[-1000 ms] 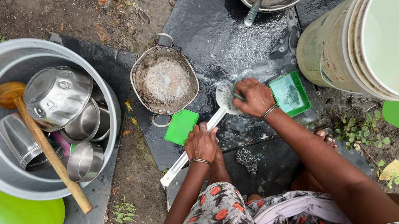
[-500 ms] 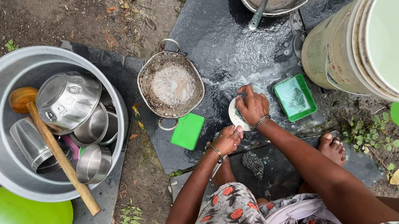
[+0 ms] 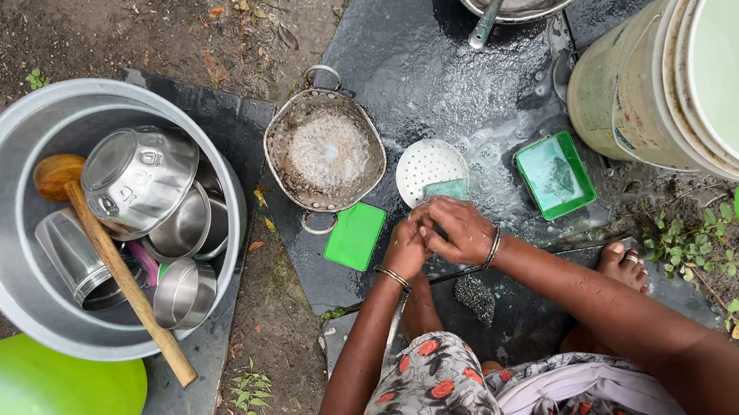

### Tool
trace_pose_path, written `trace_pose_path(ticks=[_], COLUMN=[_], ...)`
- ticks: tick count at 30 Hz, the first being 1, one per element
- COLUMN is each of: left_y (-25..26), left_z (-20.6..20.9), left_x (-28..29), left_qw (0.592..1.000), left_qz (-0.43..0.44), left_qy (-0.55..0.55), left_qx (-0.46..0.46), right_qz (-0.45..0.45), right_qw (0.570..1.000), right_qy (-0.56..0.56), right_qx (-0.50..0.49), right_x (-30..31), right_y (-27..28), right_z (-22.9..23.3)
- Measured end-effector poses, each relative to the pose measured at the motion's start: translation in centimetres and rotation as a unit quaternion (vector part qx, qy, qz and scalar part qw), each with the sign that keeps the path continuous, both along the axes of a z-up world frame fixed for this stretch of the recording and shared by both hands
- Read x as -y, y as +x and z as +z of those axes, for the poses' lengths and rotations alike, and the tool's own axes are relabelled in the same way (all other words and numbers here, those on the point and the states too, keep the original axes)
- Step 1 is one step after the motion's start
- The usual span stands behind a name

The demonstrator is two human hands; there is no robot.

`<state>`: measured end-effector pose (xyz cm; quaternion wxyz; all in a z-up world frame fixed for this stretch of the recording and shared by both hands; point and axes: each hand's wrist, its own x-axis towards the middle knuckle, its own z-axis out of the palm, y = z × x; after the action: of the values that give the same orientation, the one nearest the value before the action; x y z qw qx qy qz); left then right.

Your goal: The person washes several metal pots, cups, and a strainer by hand using a green scouring pad and soap, rinsing them with water from a bucket.

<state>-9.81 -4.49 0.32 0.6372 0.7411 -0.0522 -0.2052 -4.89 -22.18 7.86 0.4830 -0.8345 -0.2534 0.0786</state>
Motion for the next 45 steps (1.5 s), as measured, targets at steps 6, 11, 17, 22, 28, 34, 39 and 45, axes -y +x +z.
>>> trace_pose_path(ticks=[6, 11, 17, 22, 28, 34, 39, 45], left_y=[-0.6, 0.4, 0.7, 0.8, 1.2, 2.2, 2.7, 2.7], left_z=[-0.3, 3.9, 4.3, 7.4, 9.7, 9.9, 9.6, 10.7], left_x=[-0.8, -0.8, -0.4, -0.3, 1.1, 0.2, 0.4, 0.6], left_qw=[0.923, 0.913, 0.980, 0.974, 0.980, 0.970, 0.952, 0.961], left_qz=[0.014, -0.040, -0.118, -0.154, -0.140, -0.120, -0.145, -0.125], left_qy=[-0.164, -0.192, 0.068, 0.081, 0.135, 0.207, 0.256, 0.230], left_qx=[-0.349, -0.357, -0.142, -0.142, 0.050, 0.052, 0.079, 0.090], right_qz=[-0.127, -0.075, -0.075, -0.035, 0.291, 0.076, 0.006, -0.388], right_qw=[0.991, 0.993, 0.973, 0.993, 0.900, 0.934, 0.984, 0.872], right_qy=[0.040, -0.076, -0.169, -0.092, -0.325, -0.206, -0.130, -0.079], right_qx=[0.024, 0.052, 0.140, -0.064, 0.015, 0.281, 0.118, -0.289], right_x=[0.4, 1.7, -0.2, 1.4, 1.0, -0.2, 0.7, 1.6], right_y=[1.4, 4.3, 3.7, 7.6, 9.1, 9.0, 9.5, 9.4], right_z=[1.8, 3.1, 3.8, 5.1, 7.6, 8.8, 6.7, 2.1])
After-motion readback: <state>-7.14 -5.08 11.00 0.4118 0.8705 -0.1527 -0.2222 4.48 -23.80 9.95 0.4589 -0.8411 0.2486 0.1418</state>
